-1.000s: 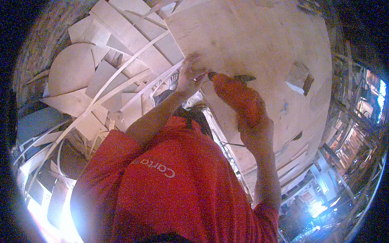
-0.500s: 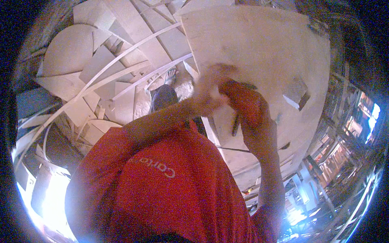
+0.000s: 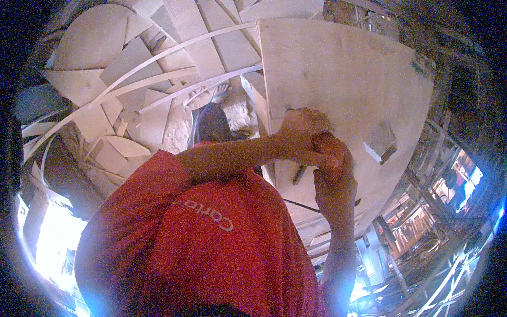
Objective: The person uses a power drill to drive screws into a large wooden board on a workbench. They also use a hammer to tap the board and handle a small box of screws.
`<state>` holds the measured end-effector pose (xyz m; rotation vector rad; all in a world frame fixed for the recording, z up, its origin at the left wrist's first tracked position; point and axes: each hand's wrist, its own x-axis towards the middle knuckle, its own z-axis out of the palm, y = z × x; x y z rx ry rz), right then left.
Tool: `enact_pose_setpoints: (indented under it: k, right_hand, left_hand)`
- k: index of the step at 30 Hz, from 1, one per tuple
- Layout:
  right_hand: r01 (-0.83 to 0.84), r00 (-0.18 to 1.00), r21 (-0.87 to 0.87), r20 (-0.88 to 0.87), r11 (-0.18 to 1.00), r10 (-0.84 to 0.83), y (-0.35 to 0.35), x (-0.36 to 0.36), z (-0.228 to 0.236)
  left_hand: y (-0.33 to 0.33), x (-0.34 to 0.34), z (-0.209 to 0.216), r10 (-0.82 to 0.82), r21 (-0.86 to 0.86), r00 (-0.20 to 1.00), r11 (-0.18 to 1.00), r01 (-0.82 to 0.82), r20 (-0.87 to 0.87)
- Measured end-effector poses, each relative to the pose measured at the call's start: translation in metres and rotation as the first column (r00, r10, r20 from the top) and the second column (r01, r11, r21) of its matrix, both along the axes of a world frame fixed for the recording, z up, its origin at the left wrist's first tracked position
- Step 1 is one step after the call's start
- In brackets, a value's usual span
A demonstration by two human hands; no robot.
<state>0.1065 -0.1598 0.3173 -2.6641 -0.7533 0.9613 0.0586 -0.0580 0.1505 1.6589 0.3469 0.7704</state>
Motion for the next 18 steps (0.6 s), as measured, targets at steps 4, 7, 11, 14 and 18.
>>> enact_pose_setpoints:
  k: [4, 7, 11, 14, 18]
  right_hand:
    - [0.105, 0.992, -0.064, -0.062, 0.992, -0.109, 0.000, 0.002, 0.001]
    - [0.055, 0.998, -0.072, -0.008, 0.996, -0.056, -0.002, 0.001, -0.002]
    - [0.073, 0.995, -0.019, -0.067, 0.997, -0.074, -0.007, 0.005, -0.006]
    - [-0.004, 1.000, -0.011, -0.027, 1.000, 0.004, -0.006, 0.008, -0.009]
    - [-0.007, 1.000, -0.044, -0.010, 0.999, 0.006, 0.003, 0.005, -0.007]
  left_hand:
    - [-0.001, 0.001, 0.000, 0.033, 0.008, 0.999, 0.999, -0.033, 0.008]
    - [-0.004, 0.001, -0.005, 0.036, -0.014, 0.999, 0.999, -0.036, 0.022]
    - [-0.003, 0.001, -0.006, 0.050, -0.030, 0.998, 0.998, -0.049, 0.026]
    - [-0.005, 0.003, -0.010, 0.056, -0.024, 0.998, 0.998, -0.055, 0.022]
    - [-0.006, 0.002, -0.012, 0.074, 0.000, 0.997, 0.997, -0.074, 0.009]
